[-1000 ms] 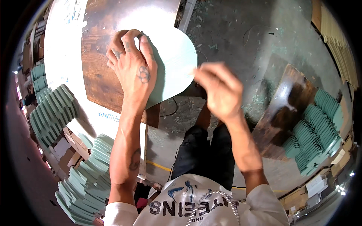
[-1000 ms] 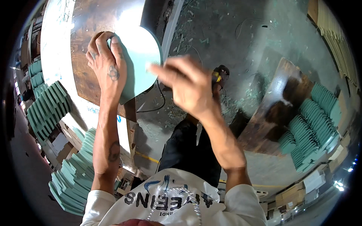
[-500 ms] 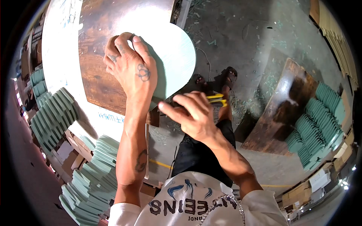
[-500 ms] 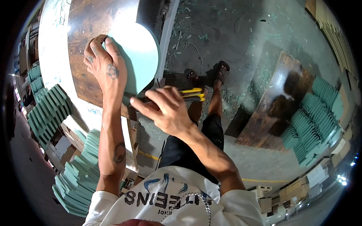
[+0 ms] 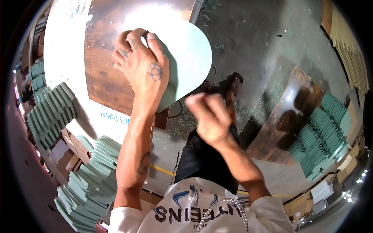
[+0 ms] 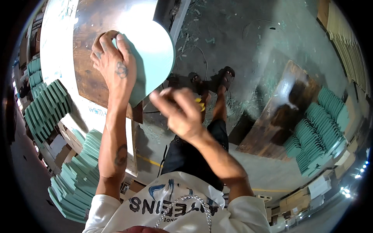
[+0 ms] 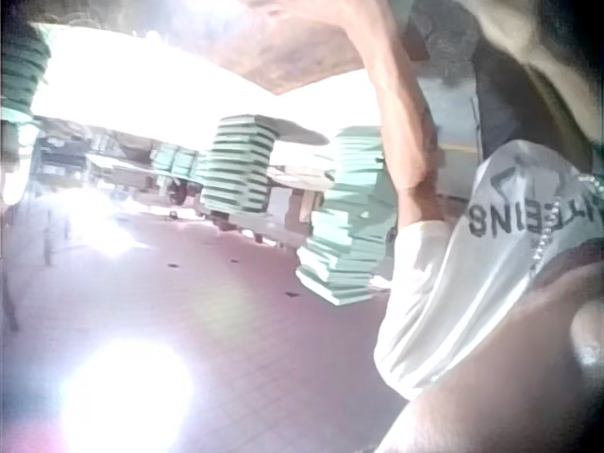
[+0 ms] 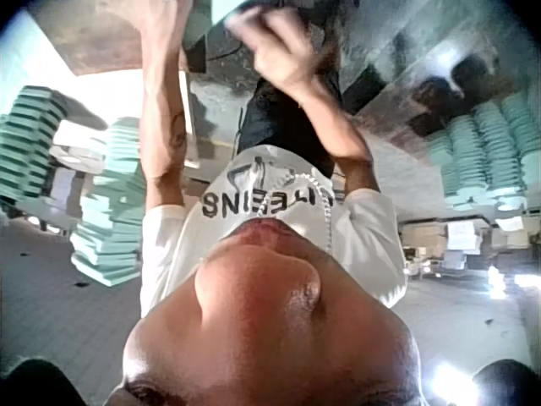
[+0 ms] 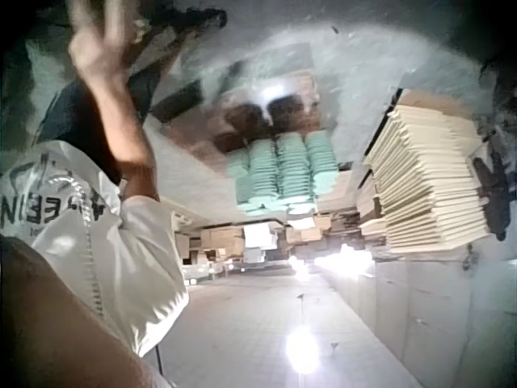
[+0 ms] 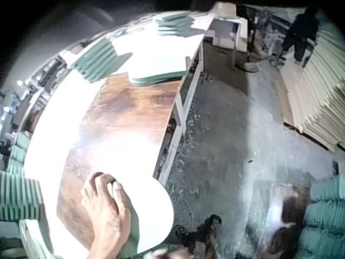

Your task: Trimming the edges of green foam pads using a utility knife on a wooden work surface.

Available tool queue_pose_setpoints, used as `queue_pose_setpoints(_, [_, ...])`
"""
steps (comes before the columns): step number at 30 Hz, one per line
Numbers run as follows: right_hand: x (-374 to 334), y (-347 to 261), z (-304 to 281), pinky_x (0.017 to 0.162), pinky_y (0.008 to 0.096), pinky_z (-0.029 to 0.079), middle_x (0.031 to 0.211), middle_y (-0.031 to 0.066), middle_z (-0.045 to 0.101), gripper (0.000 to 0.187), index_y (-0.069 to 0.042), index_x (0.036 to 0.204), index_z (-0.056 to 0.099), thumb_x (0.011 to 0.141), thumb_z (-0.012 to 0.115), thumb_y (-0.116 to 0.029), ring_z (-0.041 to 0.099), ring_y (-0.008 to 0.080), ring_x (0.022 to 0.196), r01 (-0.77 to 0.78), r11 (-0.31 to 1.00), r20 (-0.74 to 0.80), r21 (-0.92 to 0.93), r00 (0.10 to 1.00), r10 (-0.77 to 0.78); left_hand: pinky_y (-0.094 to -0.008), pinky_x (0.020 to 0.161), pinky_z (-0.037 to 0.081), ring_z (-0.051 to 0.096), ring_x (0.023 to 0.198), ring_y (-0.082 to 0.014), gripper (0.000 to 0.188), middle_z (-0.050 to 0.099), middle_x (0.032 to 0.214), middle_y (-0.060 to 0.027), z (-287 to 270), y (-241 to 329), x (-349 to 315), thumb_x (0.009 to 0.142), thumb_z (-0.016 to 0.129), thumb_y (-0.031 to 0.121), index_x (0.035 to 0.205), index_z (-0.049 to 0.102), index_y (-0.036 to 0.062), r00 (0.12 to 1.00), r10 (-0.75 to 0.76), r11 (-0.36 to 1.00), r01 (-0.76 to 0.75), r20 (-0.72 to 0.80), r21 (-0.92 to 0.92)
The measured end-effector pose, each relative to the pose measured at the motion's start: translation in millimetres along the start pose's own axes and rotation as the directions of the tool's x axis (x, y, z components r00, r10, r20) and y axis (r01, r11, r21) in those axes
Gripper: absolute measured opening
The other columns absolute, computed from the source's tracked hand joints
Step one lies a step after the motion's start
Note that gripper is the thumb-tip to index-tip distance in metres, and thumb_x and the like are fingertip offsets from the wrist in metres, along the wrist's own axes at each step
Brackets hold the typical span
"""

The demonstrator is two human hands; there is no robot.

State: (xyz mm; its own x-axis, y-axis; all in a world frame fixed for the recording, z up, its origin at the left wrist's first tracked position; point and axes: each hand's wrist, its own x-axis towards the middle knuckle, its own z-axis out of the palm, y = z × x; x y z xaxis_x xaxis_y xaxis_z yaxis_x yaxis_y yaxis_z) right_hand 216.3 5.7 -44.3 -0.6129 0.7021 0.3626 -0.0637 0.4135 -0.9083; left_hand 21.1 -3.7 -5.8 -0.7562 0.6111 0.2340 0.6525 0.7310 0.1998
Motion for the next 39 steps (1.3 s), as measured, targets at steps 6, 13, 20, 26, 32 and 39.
queue_pose_setpoints(6, [106,49,-54,0.068,0.0266,0.058,0.101,0.0109,0.072,0.042,-0.01,0.131,0.071,0.094,0.063,0.007,0.068,0.0159,0.083,0.108,0.994,0.004,-0.035,0.994,-0.108,-0.0599,0.101,0.033,0.043,0.123,-0.0416,0.03,0.049,0.131,-0.0198,1,-3,0,0.105,0.051,0.027,0.12,0.058,0.0032,0.998,0.055,0.998,-0.055,-0.015,-0.03])
queue_pose_setpoints(13, [54,37,-9,0.072,0.0291,0.057,0.111,0.0143,0.068,0.039,-0.005,0.127,0.072,0.091,0.067,0.008,0.069,0.0223,0.093,-0.03,0.998,-0.131,-0.048,0.991,0.024,-0.0576,0.101,0.033,0.045,0.119,-0.0407,0.029,0.05,0.129,-0.0204,3,-4,-2,0.105,0.052,0.027,0.118,0.06,0.0028,0.999,0.019,1.0,-0.019,-0.028,-0.008])
queue_pose_setpoints(20, [-26,8,18,0.084,0.0374,0.051,0.113,0.0121,0.062,0.061,-0.012,0.126,0.076,0.072,0.066,0.016,0.062,0.024,0.094,0.044,0.999,0.108,0.016,0.993,-0.045,-0.0583,0.099,0.035,0.046,0.118,-0.0417,0.027,0.05,0.129,-0.0206,3,-3,-4,0.103,0.053,0.026,0.117,0.06,0.0034,0.999,0.029,0.999,-0.03,-0.038,-0.037])
queue_pose_setpoints(26, [-3,5,14,0.081,0.0379,0.053,0.11,0.0105,0.06,0.052,-0.014,0.131,0.073,0.084,0.072,0.008,0.061,0.0232,0.091,-0.003,0.998,0.045,-0.058,0.999,0.006,-0.0587,0.1,0.034,0.046,0.118,-0.042,0.025,0.051,0.128,-0.0213,0,-2,-1,0.104,0.054,0.025,0.117,0.059,0.0041,0.999,0.016,0.999,-0.017,-0.036,-0.031])
queue_pose_setpoints(32, [17,-2,-30,0.068,0.0307,0.057,0.096,0.0059,0.059,0.056,-0.014,0.136,0.069,0.083,0.065,0.005,0.061,0.0179,0.081,0.159,0.981,0.276,-0.106,0.953,-0.125,-0.0556,0.099,0.035,0.048,0.115,-0.0384,0.025,0.053,0.122,-0.0188,-3,-5,-1,0.104,0.057,0.027,0.117,0.061,0.0051,0.997,0.076,0.995,-0.077,-0.02,-0.069])
queue_pose_setpoints(39, [117,-2,-67,0.054,0.0348,0.053,0.072,0.0099,0.066,0.035,-0.004,0.124,0.066,0.09,0.074,-0.006,0.064,0.0207,0.06,0.184,0.957,0.686,-0.223,0.727,0.02,-0.0524,0.095,0.037,0.05,0.108,-0.0344,0.024,0.055,0.114,-0.0162,-3,-7,0,0.104,0.059,0.027,0.115,0.063,0.0057,0.998,0.054,0.996,-0.053,0.013,-0.067])
